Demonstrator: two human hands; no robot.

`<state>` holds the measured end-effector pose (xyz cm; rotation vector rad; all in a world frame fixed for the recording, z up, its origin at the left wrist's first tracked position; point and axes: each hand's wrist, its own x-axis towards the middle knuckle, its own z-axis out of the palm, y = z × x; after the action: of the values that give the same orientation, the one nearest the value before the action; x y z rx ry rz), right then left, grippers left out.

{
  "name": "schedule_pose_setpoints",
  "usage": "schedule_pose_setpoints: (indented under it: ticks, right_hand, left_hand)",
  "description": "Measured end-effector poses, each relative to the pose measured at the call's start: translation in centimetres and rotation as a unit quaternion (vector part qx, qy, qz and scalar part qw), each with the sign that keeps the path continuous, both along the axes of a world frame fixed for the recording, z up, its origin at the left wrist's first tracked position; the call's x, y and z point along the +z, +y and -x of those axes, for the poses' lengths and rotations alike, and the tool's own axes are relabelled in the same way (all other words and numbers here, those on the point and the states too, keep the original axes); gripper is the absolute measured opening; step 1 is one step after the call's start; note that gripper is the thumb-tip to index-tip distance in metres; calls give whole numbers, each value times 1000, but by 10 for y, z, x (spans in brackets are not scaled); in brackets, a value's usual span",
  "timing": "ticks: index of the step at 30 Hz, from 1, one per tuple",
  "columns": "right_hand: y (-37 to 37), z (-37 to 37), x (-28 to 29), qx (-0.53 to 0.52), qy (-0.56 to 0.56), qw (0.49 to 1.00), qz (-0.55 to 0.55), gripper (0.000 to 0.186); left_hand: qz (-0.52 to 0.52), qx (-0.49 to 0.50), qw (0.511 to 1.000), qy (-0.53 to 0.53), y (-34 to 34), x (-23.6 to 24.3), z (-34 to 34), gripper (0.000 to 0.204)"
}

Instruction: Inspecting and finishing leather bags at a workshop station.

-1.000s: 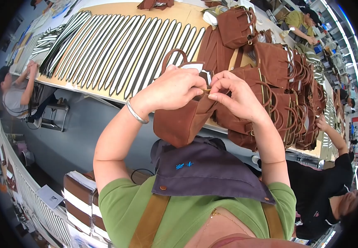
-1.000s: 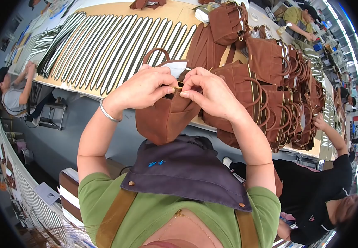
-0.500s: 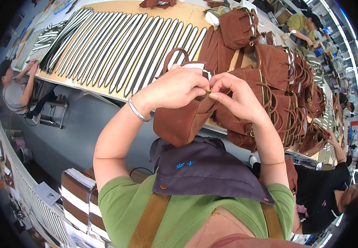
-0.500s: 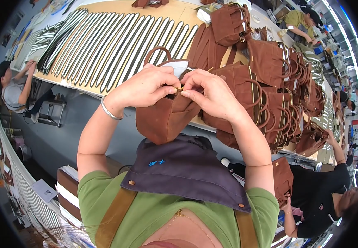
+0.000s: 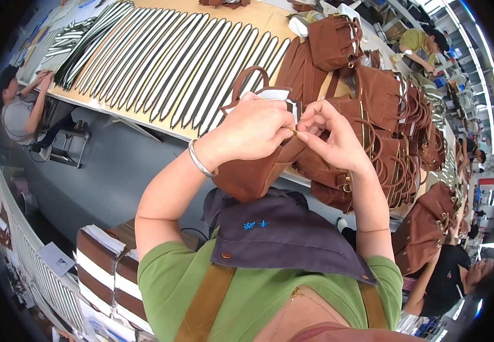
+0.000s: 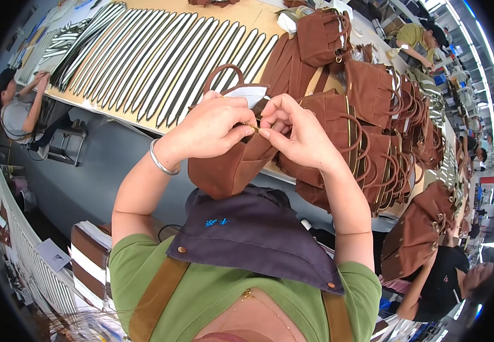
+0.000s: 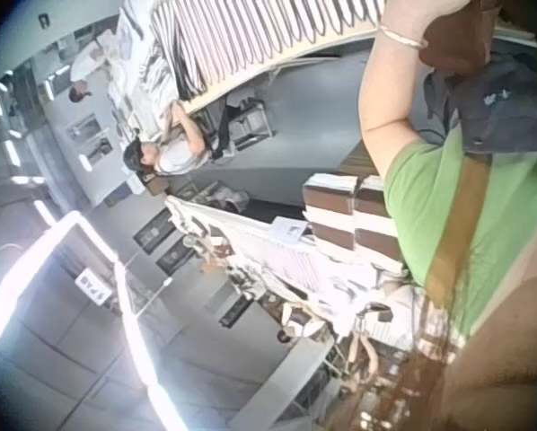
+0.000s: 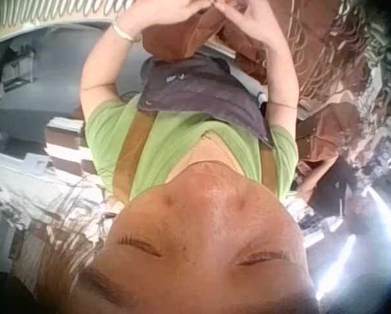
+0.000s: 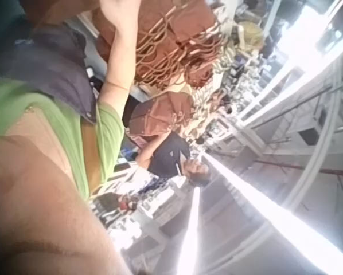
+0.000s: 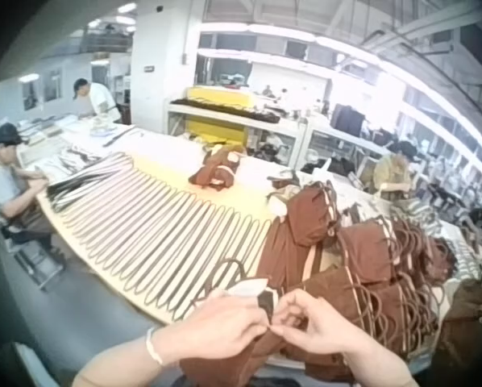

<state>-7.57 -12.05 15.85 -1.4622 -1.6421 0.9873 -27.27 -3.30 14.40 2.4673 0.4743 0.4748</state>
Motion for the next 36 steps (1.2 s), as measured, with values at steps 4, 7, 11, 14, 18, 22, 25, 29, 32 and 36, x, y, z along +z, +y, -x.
schedule_pose_setpoints:
  ticks: [4, 7, 11, 14, 18, 22, 25, 29, 32, 36]
  right_hand:
    - [1, -5, -3, 33, -32, 999, -7, 22]
    - [0, -5, 1, 44, -43, 998, 5, 26]
    - [-2, -1, 3, 34, -51, 998, 23, 29]
    - [-1, -1, 3, 11, -46, 998, 43, 32]
    - [-5, -7, -6, -19, -9, 1000, -3, 34]
    - [-8, -9, -11, -36, -3, 999, -31, 35]
    - [-10, -10, -15, -8, 11, 998, -64, 34]
    - [-14, -8, -12, 1, 20, 998, -57, 33]
    - [-17, -7, -11, -13, 49, 997, -55, 31]
    - [-19, -6, -11, -30, 62, 997, -38, 29]
  left_hand:
    - [26, -5, 1000, -11, 2, -7, 0, 10]
    - [24, -7, 999, -23, 1, -9, 0, 11]
    - [23, 1, 1000, -22, 0, -5, 0, 11]
    - [0, 31, 998, -51, -5, -6, 1, 10]
    - [-11, 138, 980, -145, -13, -11, 8, 11]
    - [-3, 139, 984, -112, -37, -28, 9, 20]
    - [13, 157, 981, -116, -44, -32, 2, 21]
    - [35, 176, 975, -133, -51, -37, -7, 16]
    - [57, 182, 970, -152, -55, -38, -9, 13]
    - [79, 181, 963, -182, -56, -42, -10, 14]
